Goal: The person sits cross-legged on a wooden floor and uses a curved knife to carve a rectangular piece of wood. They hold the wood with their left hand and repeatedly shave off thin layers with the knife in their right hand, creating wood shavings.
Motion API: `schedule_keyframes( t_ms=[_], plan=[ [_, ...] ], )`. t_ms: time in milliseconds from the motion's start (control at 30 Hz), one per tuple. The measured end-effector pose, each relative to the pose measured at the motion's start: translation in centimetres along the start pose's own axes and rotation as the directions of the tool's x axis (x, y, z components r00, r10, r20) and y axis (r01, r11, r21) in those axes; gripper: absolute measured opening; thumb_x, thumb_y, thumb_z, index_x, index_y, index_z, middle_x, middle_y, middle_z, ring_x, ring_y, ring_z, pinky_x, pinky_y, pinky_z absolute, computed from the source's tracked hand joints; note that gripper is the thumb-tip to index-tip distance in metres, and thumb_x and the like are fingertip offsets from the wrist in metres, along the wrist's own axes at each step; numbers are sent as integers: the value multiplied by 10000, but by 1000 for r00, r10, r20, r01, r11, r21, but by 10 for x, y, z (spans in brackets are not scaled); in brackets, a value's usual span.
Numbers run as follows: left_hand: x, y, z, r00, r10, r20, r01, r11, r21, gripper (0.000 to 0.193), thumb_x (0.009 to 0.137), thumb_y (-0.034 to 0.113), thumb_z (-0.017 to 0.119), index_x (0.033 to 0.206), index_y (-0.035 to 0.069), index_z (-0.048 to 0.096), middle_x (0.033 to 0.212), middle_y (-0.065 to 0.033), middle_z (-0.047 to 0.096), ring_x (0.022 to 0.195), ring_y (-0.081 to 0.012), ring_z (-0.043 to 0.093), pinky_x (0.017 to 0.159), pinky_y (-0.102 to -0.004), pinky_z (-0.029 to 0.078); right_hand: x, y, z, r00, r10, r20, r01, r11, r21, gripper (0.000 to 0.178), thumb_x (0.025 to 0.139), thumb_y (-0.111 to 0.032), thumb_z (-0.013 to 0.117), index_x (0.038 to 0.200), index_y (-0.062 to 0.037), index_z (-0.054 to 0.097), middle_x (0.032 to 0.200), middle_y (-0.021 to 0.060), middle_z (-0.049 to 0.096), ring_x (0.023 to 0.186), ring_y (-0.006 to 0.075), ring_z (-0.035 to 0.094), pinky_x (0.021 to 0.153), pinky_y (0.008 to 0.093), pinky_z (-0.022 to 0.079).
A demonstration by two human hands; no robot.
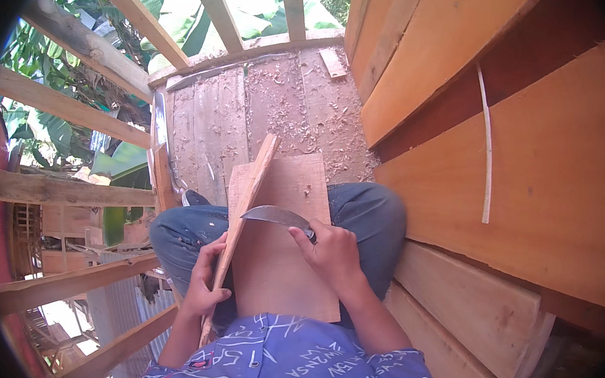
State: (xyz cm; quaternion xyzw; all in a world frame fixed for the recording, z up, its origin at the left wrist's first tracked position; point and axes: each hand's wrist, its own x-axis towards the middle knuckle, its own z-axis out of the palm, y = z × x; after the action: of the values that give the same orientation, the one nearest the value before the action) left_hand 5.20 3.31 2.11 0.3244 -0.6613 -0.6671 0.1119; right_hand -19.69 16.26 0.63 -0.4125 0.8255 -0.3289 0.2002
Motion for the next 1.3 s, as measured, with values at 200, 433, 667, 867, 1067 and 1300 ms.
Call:
schedule_keyframes(
  t_ms=[200, 433, 667, 867, 1067, 1300],
  plan=[
    [-12, 6, -6, 999, -51, -4, 50, 991, -121, 894, 565, 260, 742, 1371, 36, 427, 1336, -128, 512, 1281, -241, 465, 1098, -382, 329, -1, -17, -9, 996, -91, 15, 90, 996, 25, 534, 904, -536, 615, 757, -27, 680, 588, 168, 616, 578, 358, 650, 535, 447, 510],
    [-39, 8, -1, 992, -83, 94, 97, 982, -163, 795, 624, 189, 656, 1371, 6, 450, 1356, -129, 529, 1304, -237, 466, 1127, -387, 299, -21, -35, -5, 992, -117, 36, 117, 993, 5, 487, 874, -480, 682, 723, -17, 684, 589, 188, 606, 571, 373, 637, 522, 435, 502],
    [-49, 7, 23, 988, -46, 149, 70, 986, -154, 777, 645, 228, 667, 1365, -2, 483, 1321, -131, 558, 1284, -244, 493, 1109, -388, 324, -24, -29, -32, 996, 35, -77, -48, 983, -179, 544, 879, -554, 635, 735, -33, 701, 593, 192, 613, 587, 373, 645, 530, 433, 507],
    [-55, -3, 31, 989, 55, 141, -31, 986, -165, 778, 628, 216, 649, 1359, -11, 509, 1325, -137, 554, 1289, -253, 492, 1117, -389, 313, -51, -24, -28, 999, -19, -27, 14, 983, -183, 581, 914, -557, 587, 723, -16, 677, 630, 219, 621, 643, 414, 648, 572, 481, 507],
    [-62, -6, 35, 984, 56, 171, -37, 993, -109, 805, 610, 180, 641, 1382, 5, 496, 1344, -140, 543, 1312, -251, 469, 1132, -381, 296, -45, -9, -54, 998, 20, -60, -33, 973, -227, 619, 924, -596, 542, 745, -22, 689, 626, 224, 619, 669, 417, 658, 607, 493, 521],
    [-63, -5, 39, 987, 70, 144, -50, 989, -139, 801, 604, 153, 617, 1385, 30, 491, 1371, -142, 528, 1330, -257, 454, 1143, -371, 286, -46, -2, -36, 997, 23, -71, -38, 977, -209, 611, 915, -588, 558, 703, -24, 660, 592, 203, 610, 606, 400, 646, 551, 482, 508]
  ],
)
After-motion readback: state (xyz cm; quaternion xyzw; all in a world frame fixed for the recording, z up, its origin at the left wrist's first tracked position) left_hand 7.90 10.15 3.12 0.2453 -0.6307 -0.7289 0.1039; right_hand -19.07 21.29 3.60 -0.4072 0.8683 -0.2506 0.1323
